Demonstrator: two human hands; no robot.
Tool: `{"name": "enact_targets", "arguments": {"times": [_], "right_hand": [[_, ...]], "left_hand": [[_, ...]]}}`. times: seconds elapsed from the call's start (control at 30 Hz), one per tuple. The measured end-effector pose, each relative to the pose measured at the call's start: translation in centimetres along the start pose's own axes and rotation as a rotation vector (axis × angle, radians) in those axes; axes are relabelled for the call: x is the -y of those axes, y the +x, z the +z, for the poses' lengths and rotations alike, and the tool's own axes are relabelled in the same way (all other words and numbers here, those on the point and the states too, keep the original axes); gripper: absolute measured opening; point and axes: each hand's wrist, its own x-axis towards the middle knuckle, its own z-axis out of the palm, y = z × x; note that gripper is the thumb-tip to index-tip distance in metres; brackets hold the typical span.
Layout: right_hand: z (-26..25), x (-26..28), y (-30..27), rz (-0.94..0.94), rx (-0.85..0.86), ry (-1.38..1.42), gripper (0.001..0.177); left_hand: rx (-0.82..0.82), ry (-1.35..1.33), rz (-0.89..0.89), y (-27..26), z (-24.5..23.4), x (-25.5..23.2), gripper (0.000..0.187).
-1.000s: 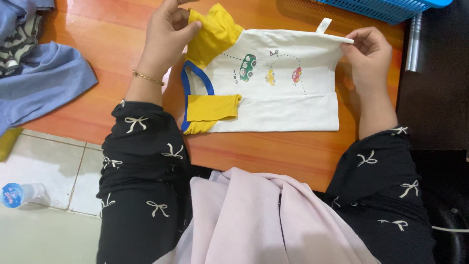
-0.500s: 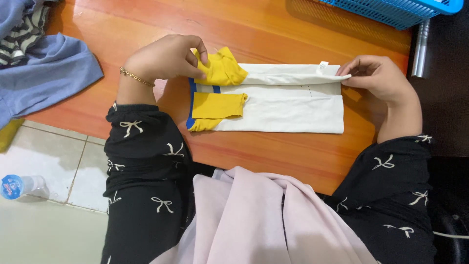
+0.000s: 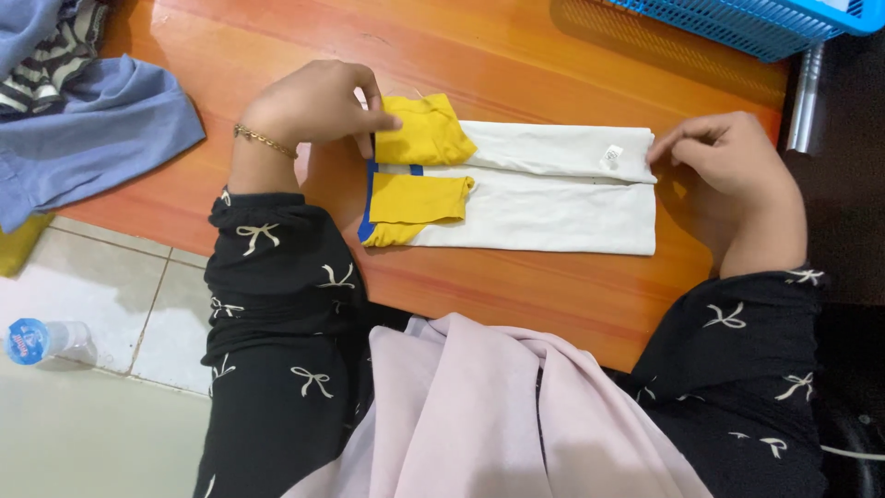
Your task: Folding various items of clothing on a wooden table and placing them into a blue plastic basket.
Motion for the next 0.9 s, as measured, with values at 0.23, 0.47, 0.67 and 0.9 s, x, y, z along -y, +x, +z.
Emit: {"name": "enact_targets", "arguments": {"times": [0.23, 0.47, 0.67, 0.9], "right_hand": [[5.1, 3.6, 0.8, -0.119, -0.223, -0.079, 0.024], [6.9, 5.9, 1.5, -0.196, -0.175, -0.446, 0.040], [7.4, 6.0, 1.7, -0.155, -0.301, -0.441, 0.032], [12.1, 9.8, 6.0, -0.497, -0.334, -0.276, 0.036]], "left_hand": [[-0.143, 0.068, -0.056, 2.0, 1.9, 1.4, 0.043], [-0.193, 0.065, 0.092, 2.9, 3.2, 0.6, 0.036], [-0.435, 0.012, 0.243, 2.9, 3.5, -0.5, 0.022], [-0.459, -0.280, 0.362, 3.3, 4.0, -0.4, 0.017]]}}
